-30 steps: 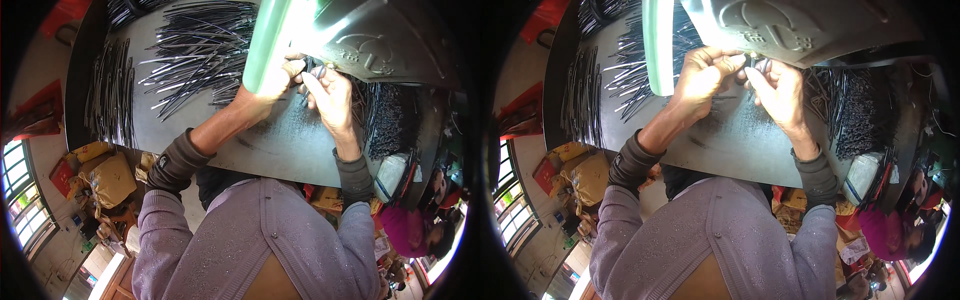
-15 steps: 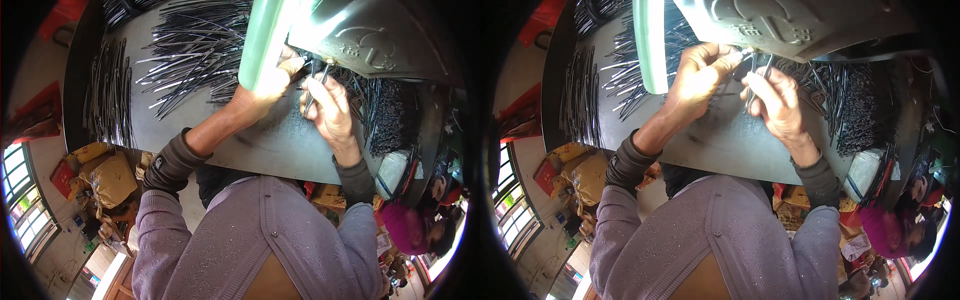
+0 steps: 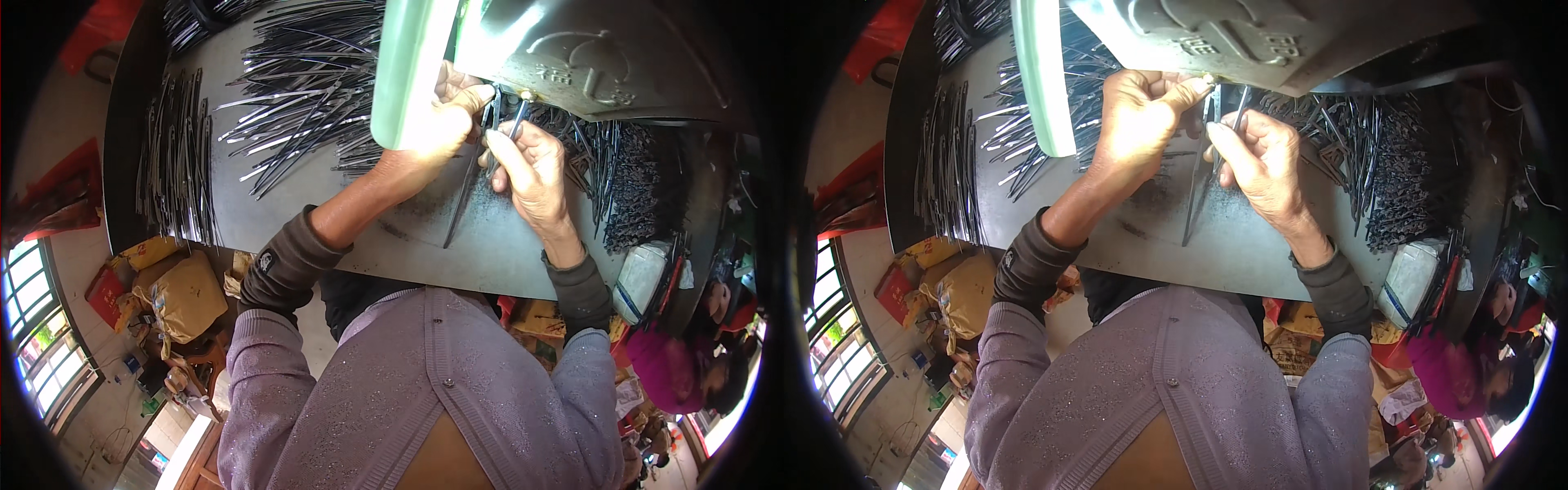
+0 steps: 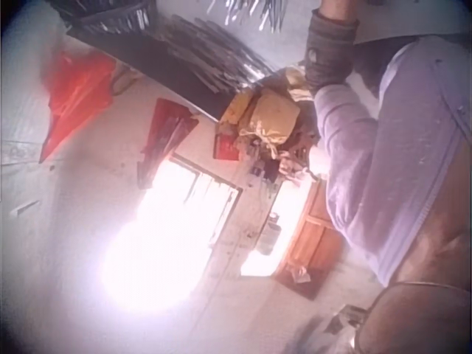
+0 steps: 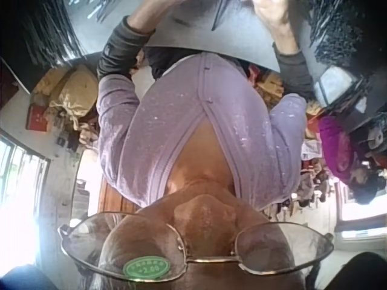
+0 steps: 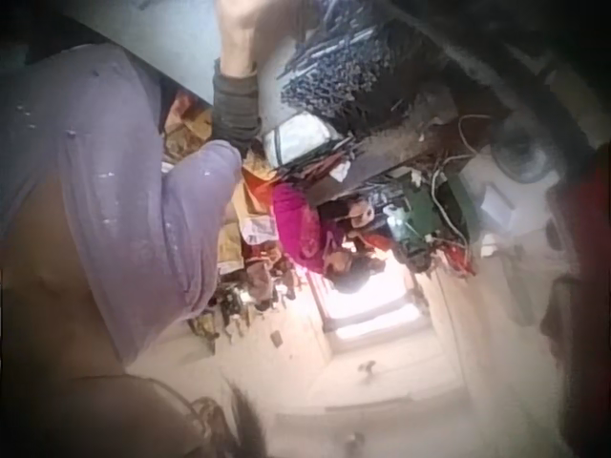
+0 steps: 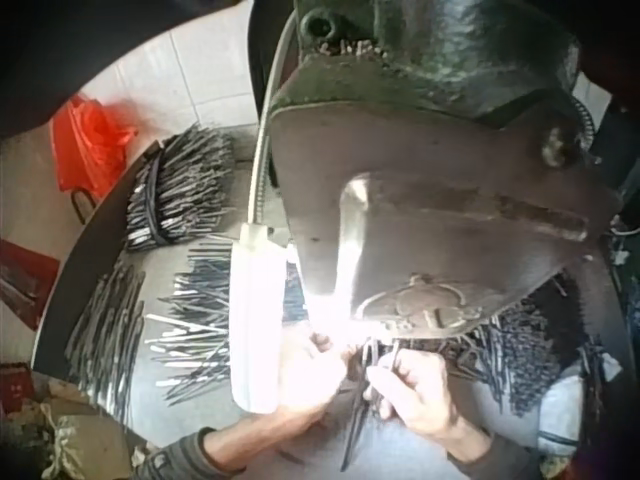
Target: Processing and sorting small metal rods using a fabrication machine at a workbench.
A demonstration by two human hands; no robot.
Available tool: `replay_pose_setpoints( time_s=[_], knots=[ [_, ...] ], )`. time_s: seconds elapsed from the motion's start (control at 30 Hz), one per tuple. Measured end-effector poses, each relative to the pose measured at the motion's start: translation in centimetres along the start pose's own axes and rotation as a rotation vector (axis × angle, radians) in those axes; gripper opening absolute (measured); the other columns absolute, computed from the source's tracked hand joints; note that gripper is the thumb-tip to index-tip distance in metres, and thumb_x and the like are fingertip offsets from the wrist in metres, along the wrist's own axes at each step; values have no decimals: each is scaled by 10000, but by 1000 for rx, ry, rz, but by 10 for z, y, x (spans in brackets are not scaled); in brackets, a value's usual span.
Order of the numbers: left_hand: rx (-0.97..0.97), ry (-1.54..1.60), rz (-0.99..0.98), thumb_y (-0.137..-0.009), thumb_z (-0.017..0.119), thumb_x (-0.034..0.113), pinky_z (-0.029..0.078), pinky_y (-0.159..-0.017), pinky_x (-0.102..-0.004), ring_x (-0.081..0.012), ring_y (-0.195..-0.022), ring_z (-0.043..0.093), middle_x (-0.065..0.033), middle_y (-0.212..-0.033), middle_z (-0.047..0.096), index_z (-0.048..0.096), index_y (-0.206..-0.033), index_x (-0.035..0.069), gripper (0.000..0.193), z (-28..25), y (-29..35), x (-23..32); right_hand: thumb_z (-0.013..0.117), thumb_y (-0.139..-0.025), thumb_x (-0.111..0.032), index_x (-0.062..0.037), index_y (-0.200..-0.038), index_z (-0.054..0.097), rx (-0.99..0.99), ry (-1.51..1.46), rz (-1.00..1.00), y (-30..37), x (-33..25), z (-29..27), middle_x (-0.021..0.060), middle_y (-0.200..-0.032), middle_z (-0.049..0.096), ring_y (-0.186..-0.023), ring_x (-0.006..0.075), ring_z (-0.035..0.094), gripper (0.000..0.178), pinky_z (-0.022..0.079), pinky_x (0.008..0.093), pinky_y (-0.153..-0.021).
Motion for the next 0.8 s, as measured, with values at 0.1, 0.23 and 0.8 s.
replay_pose_setpoints(
  time_s=[0.1, 0.23, 0.8],
  knots=[
    [6, -5, -5, -775, 649, 88, 401, -431, -216, -89, -455, 509, -45, -568, 580, 607, -732, -32, 134, -2, 0, -3, 559, -840, -77, -22, -828, 577, 7, 52, -32, 1, -2, 1, 42, -645, 586, -421, 19, 447, 59, 356, 132, -404],
    [18, 1, 21, -781, 640, 82, 414, -437, -220, -94, -463, 519, -55, -578, 587, 610, -744, -39, 131, -2, 0, 3, 557, -842, -76, -22, -836, 580, 11, 25, -23, -3, -1, 0, 42, -655, 588, -425, 19, 448, 59, 358, 132, -406],
    [-34, 45, -41, -799, 613, 66, 439, -472, -225, -107, -507, 534, -66, -634, 586, 572, -791, -36, 110, 1, -1, -1, 566, -834, -68, 0, -836, 583, -50, -12, 7, -5, 2, -2, 62, -672, 595, -440, 27, 475, 70, 363, 120, -392]
  ],
)
Point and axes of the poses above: each hand's wrist, its own y-axis away from the middle knuckle, its own z-axis out of the palm, x = y × z, the point moved 9 cm from there along -y, towards the middle knuckle
